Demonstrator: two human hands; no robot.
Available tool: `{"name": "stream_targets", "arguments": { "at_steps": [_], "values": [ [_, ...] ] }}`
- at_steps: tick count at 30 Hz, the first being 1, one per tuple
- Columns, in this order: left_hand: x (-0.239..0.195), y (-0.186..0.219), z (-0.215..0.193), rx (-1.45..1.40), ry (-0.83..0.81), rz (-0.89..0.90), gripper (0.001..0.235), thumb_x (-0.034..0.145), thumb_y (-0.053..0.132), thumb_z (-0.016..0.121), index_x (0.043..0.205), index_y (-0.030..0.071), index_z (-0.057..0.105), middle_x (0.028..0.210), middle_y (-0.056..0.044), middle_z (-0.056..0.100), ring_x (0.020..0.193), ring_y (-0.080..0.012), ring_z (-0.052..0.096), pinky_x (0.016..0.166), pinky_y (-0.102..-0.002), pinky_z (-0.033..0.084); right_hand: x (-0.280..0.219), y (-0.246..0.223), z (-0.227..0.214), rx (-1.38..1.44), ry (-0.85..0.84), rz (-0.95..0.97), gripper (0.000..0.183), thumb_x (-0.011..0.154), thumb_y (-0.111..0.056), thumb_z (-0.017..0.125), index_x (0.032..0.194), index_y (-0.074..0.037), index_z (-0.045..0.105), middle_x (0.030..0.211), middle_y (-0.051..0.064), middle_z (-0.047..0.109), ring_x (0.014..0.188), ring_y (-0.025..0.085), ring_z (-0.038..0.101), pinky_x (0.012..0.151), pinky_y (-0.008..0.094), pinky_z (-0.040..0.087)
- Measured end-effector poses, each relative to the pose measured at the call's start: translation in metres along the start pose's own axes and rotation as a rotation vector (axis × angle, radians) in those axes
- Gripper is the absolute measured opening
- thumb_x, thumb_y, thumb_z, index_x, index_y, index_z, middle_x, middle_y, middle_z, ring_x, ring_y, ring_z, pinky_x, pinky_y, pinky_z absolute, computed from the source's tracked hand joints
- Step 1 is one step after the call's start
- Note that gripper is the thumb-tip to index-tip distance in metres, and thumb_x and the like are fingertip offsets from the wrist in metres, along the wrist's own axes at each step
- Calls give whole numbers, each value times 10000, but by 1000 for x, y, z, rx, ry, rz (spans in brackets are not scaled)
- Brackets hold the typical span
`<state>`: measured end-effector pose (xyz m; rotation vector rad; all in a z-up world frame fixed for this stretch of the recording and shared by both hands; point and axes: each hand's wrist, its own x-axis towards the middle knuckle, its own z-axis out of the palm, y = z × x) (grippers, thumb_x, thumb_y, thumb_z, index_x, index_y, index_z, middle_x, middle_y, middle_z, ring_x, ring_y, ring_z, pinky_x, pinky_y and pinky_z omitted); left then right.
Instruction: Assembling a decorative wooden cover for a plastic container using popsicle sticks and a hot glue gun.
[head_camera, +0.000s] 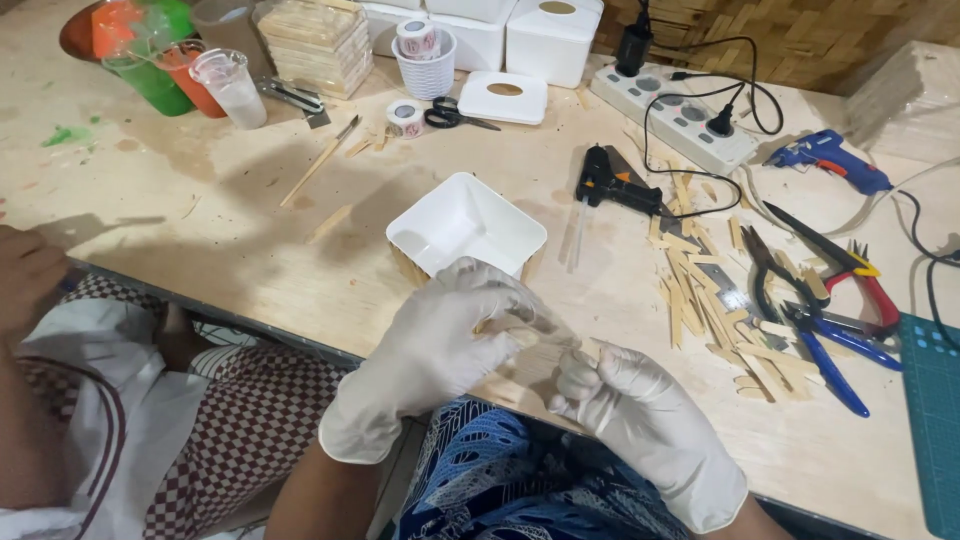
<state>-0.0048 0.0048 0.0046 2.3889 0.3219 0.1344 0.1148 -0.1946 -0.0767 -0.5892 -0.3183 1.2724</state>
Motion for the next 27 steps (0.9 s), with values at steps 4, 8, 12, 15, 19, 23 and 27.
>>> {"name": "stream_targets", "arguments": {
  "at_steps": [4,8,12,15,19,23,27],
  "values": [
    [-2,-12,4,57,144,137,388,940,328,610,1316,235,641,1251,-48,663,1198,-261,566,970,-407,430,4,-1,10,85,-60,-32,227,965,-225,671,821,-106,541,767,13,413,744,171,427,785,369,404],
    [6,-48,21,611,252,94,673,833,660,646,1357,239,615,1065,-88,610,1075,-320,538,804,-480,449,0,-2,5,171,-5,-113,142,965,-192,685,891,-87,625,789,-1,456,742,171,424,777,369,378],
    [34,-68,43,784,135,29,426,816,601,643,976,215,727,869,-103,730,888,-330,683,878,-484,442,4,0,-8,214,155,-75,254,904,-196,747,748,-97,572,733,28,492,701,194,445,760,361,393],
    [40,-69,40,632,40,-102,344,913,468,582,1010,182,745,1056,-81,755,1099,-454,591,883,-499,502,1,0,-21,151,261,-160,202,942,-191,722,785,-130,610,763,20,478,708,193,450,725,360,423],
    [14,-35,17,239,236,-31,401,865,399,616,1133,117,712,1182,-133,733,1057,-396,645,815,-496,506,-10,-9,-32,46,238,-300,206,989,-169,668,819,-135,557,743,-10,360,711,171,395,757,347,350],
    [-7,-5,17,-219,176,-58,196,822,414,722,882,270,841,905,51,822,869,-146,709,735,-319,491,-24,-18,-24,-126,300,-413,99,928,-172,743,836,-150,714,1061,-9,698,844,190,549,871,413,390],
    [-13,-12,47,-355,196,-18,215,813,389,764,883,191,811,837,39,757,801,-122,672,689,-297,501,-27,-14,-15,-205,237,-421,31,910,-110,751,930,-110,775,1061,61,718,855,218,635,951,430,430]
  ]
}}
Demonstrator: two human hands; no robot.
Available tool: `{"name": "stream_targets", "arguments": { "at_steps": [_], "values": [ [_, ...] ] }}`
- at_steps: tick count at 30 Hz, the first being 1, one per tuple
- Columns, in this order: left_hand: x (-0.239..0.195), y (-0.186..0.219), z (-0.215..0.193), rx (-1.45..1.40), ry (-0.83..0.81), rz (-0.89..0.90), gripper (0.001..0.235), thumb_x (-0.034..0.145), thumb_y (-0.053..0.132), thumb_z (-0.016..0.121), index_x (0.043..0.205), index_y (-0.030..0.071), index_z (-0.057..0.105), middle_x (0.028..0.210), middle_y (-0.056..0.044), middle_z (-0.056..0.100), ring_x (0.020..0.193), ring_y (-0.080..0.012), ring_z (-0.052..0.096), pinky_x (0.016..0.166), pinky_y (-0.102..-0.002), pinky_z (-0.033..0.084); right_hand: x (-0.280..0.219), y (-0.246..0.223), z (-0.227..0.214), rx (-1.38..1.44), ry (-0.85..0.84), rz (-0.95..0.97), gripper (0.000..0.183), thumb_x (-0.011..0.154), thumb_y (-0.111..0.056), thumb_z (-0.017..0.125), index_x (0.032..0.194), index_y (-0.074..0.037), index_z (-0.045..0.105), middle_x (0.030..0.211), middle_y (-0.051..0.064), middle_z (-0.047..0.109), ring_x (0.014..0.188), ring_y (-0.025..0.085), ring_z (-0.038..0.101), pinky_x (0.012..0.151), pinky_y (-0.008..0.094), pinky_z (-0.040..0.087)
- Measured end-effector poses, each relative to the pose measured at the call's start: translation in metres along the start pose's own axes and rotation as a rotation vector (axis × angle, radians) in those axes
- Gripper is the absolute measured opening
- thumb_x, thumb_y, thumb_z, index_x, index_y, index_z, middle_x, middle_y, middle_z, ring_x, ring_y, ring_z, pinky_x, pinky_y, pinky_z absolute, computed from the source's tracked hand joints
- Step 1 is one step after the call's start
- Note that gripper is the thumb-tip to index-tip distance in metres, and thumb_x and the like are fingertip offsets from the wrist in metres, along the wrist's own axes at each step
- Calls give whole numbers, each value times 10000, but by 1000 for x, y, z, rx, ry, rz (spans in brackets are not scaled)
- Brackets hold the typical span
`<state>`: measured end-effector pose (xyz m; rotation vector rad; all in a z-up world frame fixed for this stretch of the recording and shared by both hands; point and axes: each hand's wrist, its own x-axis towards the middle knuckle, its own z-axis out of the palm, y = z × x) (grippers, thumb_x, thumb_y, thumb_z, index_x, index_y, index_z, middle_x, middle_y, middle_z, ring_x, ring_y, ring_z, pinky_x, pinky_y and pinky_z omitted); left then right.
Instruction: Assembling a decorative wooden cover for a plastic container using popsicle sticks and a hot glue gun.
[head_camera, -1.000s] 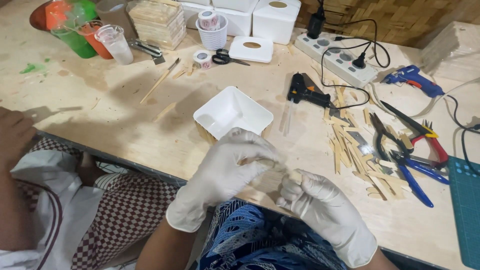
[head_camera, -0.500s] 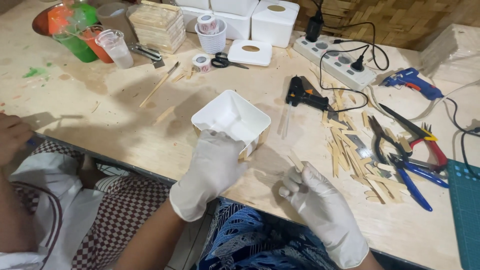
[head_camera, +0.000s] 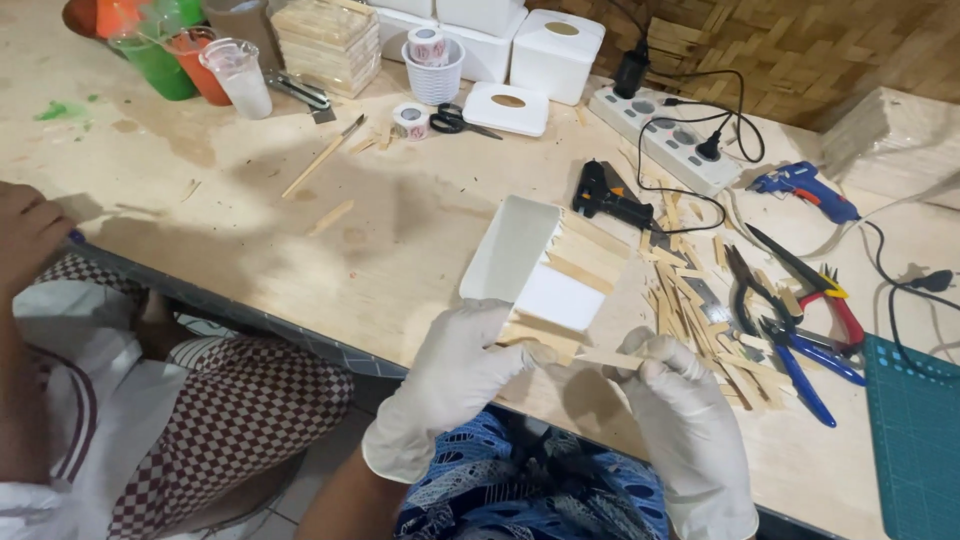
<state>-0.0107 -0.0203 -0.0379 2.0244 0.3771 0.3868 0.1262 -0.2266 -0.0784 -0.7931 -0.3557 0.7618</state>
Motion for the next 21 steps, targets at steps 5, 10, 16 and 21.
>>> {"name": "stream_targets", "arguments": {
  "at_steps": [5,10,16,21],
  "values": [
    [-9,5,8,-141,-34,-101,278,802,449,784,827,173,813,809,83,680,819,-84,611,714,-244,476,6,14,-8,-143,154,22,45,889,-103,761,926,-95,785,1025,26,715,826,179,578,851,348,440],
    [-13,1,13,-177,2,106,306,856,385,745,1087,193,805,1086,23,803,1015,-142,710,864,-285,543,9,23,-1,-193,187,2,17,892,-91,756,878,-101,757,841,-5,645,788,182,559,852,337,444],
    [-15,-11,22,-158,47,131,314,854,366,760,1122,206,794,1188,4,789,1136,-180,685,980,-303,517,11,28,-6,-270,175,-3,27,918,-46,724,892,-53,729,794,18,614,742,158,522,742,280,415],
    [-13,-8,24,-168,74,188,295,865,344,760,1119,196,783,1141,-11,796,1065,-184,724,942,-310,551,12,27,-5,-296,208,-23,58,885,-3,743,910,-55,736,807,10,631,756,134,548,777,242,446]
  ]
}}
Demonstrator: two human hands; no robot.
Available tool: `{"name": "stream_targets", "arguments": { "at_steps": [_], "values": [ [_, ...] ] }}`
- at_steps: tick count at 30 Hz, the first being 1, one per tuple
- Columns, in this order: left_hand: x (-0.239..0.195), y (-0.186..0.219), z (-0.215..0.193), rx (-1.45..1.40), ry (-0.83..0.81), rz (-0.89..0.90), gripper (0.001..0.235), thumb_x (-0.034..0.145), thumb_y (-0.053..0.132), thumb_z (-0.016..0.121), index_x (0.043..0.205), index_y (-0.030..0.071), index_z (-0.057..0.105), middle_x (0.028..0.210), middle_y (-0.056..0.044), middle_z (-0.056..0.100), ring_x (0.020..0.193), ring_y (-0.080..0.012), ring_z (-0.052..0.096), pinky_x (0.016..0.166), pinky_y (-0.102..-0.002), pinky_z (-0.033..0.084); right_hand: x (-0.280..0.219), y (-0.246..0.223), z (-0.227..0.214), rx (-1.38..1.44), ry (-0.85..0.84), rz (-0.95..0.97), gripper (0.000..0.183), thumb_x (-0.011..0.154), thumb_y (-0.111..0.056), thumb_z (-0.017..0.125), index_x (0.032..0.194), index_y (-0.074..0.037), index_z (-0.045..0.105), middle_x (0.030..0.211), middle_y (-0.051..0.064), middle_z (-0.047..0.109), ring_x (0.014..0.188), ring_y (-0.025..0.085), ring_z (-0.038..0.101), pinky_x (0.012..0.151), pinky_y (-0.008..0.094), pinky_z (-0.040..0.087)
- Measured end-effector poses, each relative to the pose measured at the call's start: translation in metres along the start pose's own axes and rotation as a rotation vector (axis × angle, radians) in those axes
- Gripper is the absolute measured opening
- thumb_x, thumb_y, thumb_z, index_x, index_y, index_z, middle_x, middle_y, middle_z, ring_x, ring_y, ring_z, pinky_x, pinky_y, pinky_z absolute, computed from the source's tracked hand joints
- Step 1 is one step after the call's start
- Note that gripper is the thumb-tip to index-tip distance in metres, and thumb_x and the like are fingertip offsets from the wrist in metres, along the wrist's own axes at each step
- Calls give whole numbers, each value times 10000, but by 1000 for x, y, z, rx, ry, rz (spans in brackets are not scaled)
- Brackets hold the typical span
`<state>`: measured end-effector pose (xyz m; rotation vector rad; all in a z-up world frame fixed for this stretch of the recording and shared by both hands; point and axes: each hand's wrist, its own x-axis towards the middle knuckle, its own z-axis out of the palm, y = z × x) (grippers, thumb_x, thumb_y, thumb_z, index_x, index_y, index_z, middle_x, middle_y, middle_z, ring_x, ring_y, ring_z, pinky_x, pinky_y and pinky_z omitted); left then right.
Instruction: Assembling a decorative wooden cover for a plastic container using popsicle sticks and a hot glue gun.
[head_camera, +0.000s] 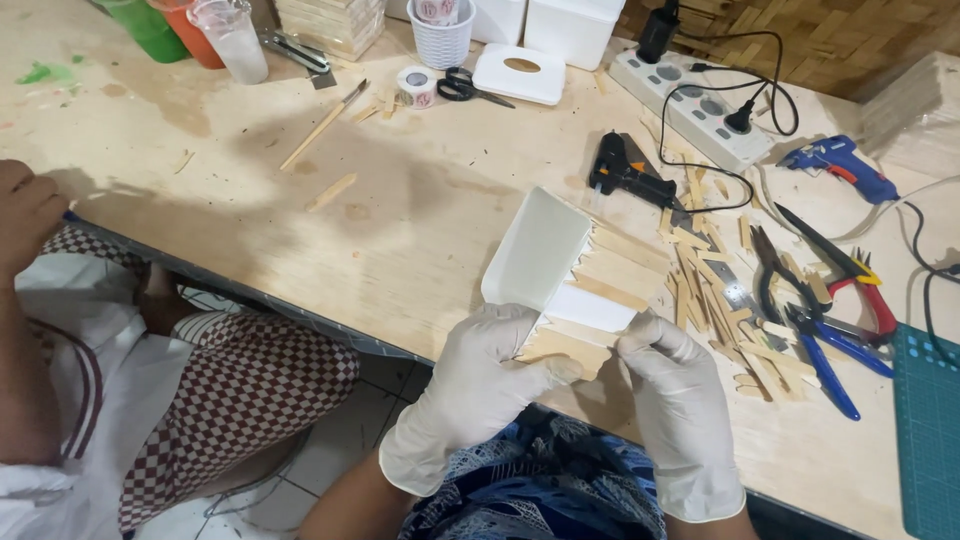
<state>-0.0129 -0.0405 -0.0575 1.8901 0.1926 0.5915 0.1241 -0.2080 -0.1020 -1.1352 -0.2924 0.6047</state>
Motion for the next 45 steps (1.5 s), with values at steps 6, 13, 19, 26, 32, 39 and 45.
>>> {"name": "stream_targets", "arguments": {
  "at_steps": [6,13,19,26,32,39,45],
  "values": [
    [1,1,3,-42,40,-99,330,842,356,770,1102,153,784,1100,-18,788,1043,-169,706,930,-302,554,-3,-4,8,-98,13,-41,109,865,6,754,817,-75,700,738,-8,558,658,118,439,679,246,378],
    [-3,-9,10,-134,143,-10,229,970,248,667,913,29,707,855,-33,628,761,-131,567,657,-269,476,-4,-7,11,-123,-41,-99,134,860,13,752,796,-92,699,754,-14,602,680,102,498,672,234,405],
    [-4,-10,8,-162,158,-47,178,941,178,708,1008,37,793,904,-48,695,790,-134,623,663,-266,506,-8,-15,24,-211,-39,-144,159,853,6,765,758,-84,675,697,-3,538,564,85,415,557,215,339],
    [-7,-15,9,-226,160,-154,175,918,197,728,993,70,821,960,-51,710,821,-130,645,664,-253,513,-7,-20,30,-338,-21,-216,278,831,31,767,671,-123,598,691,-1,513,648,110,465,648,235,419],
    [-6,-17,7,-233,148,-174,205,928,223,709,960,57,825,894,-34,666,764,-117,592,629,-245,451,-2,-16,25,-303,-61,-154,168,850,-23,782,778,-113,660,731,-17,524,654,101,457,650,226,379],
    [-9,-28,11,-246,187,-201,135,904,152,734,932,49,818,890,-21,686,783,-114,628,668,-246,508,-2,-12,30,-247,32,-8,270,808,57,763,925,-108,585,777,65,582,612,173,604,598,287,514],
    [-8,-29,10,-294,173,-103,144,922,144,730,971,35,810,875,-29,674,799,-133,640,669,-256,538,-3,-9,32,-167,11,-29,304,798,28,770,937,-120,543,772,62,599,632,200,638,645,315,546]
  ]
}}
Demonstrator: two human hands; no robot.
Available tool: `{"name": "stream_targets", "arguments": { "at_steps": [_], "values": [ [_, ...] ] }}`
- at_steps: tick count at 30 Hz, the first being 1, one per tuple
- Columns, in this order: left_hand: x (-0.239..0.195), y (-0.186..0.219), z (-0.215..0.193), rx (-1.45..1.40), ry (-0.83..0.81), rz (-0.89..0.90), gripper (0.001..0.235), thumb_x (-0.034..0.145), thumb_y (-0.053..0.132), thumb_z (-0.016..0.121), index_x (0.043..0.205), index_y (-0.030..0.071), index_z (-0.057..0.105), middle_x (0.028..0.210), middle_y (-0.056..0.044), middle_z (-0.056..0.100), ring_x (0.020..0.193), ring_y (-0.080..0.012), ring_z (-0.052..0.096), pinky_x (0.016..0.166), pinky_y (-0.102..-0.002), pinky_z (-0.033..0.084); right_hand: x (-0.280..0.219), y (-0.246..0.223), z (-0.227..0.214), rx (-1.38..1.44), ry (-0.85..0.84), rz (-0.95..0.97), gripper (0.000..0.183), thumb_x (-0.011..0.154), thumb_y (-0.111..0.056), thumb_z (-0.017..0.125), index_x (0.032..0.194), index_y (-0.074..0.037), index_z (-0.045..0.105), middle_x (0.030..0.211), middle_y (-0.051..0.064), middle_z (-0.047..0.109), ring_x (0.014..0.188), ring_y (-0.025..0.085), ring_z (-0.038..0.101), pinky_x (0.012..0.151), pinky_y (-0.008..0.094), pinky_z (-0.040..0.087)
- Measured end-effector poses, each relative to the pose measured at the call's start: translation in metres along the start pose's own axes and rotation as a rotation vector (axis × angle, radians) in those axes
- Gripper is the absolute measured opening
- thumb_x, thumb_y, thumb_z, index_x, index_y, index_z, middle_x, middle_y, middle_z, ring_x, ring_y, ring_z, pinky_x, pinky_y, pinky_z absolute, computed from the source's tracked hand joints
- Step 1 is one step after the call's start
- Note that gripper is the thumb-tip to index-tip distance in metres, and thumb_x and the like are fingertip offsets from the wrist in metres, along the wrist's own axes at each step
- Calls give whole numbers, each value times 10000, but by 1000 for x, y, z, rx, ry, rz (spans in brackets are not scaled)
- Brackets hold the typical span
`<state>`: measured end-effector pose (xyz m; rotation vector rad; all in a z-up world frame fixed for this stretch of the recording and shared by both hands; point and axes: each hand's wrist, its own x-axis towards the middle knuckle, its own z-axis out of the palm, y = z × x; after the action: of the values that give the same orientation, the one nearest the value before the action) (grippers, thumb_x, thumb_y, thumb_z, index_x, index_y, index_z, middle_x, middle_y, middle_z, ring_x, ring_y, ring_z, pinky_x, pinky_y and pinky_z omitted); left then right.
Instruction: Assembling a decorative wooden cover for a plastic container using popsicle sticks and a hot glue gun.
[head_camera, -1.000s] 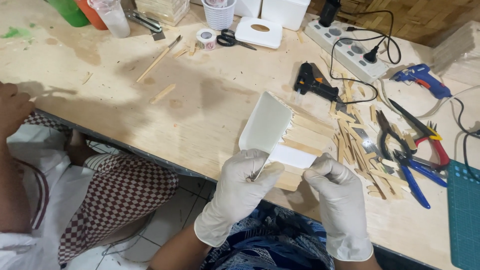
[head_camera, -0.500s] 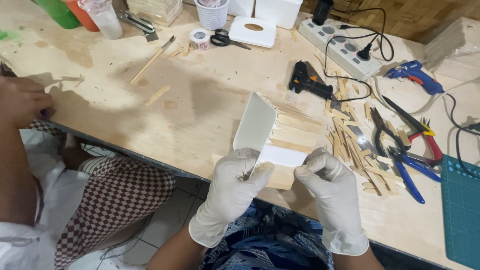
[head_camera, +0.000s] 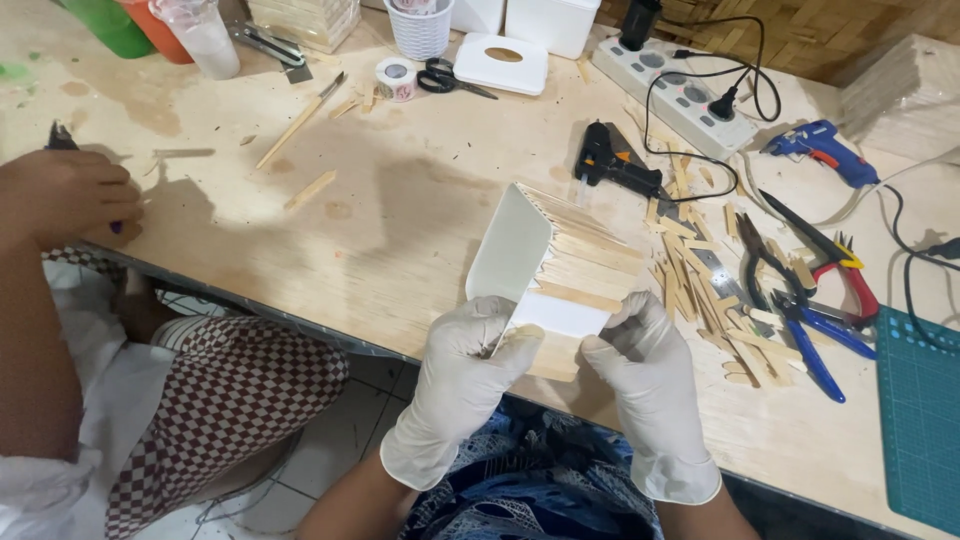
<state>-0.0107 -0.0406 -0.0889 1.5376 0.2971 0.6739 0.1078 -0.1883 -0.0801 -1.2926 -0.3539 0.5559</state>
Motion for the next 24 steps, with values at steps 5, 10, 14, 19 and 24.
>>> {"name": "stream_targets", "arguments": {
  "at_steps": [5,10,14,19,24],
  "values": [
    [5,-3,-1,80,27,-10,157,882,160,761,1000,82,828,956,-56,732,816,-134,685,629,-242,540,1,10,-2,-43,49,-19,347,796,-36,797,984,-148,528,833,17,560,687,167,616,680,304,550],
    [14,7,-4,162,-13,253,183,897,190,769,787,49,732,827,-72,697,766,-159,646,655,-287,517,1,16,0,11,-8,-114,292,841,-69,757,1046,-140,562,983,23,644,894,150,600,796,291,484],
    [13,24,1,277,-13,356,64,870,89,776,881,26,781,882,-96,738,813,-196,685,745,-312,555,-2,13,4,129,-40,-32,420,811,-114,820,1013,-140,452,685,4,468,609,128,509,634,301,521],
    [15,28,12,272,-49,414,404,897,58,738,585,71,482,657,-18,490,668,-154,518,612,-310,425,2,4,13,192,-110,-144,590,787,-67,807,1293,-59,504,1239,139,666,895,169,630,631,293,544],
    [18,37,20,285,-42,464,353,888,37,742,574,69,583,592,-1,518,652,-163,562,639,-322,459,3,9,10,188,-102,-259,649,792,-179,837,1312,-53,471,1351,165,627,1230,236,618,1005,381,541]
  ]
}}
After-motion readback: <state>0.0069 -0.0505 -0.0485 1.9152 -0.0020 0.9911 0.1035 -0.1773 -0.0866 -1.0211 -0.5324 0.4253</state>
